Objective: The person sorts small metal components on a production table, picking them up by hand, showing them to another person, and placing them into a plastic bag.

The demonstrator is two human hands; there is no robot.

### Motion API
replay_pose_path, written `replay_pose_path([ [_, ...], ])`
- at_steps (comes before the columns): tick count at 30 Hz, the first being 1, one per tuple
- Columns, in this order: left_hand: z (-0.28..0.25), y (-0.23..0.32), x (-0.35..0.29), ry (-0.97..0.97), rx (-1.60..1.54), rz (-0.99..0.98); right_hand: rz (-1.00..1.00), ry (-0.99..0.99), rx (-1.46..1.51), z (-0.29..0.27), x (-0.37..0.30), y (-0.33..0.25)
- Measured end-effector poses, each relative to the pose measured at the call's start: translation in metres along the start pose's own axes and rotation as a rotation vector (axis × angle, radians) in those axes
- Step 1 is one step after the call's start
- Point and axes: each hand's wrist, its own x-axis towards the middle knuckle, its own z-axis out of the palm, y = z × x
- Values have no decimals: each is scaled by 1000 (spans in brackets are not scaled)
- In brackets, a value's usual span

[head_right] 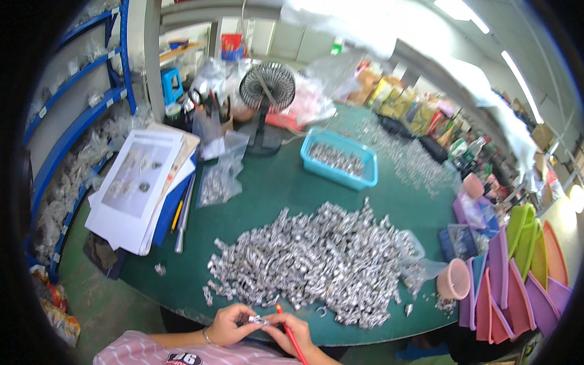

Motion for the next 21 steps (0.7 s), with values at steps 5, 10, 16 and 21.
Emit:
replay_pose_path([
  [5,4,-8,1,44,-421,-205,-67,-113,-134,-12,26,-28],
  [10,4,-41,-11,108,-437,-130,-264,46,-339,-53,79,-54],
  [16,-6,-25,-11,246,-142,-178,-619,409,-579,-168,183,-122],
  [21,-14,-19,-7,333,142,-50,-907,793,-1127,-291,276,-217],
])
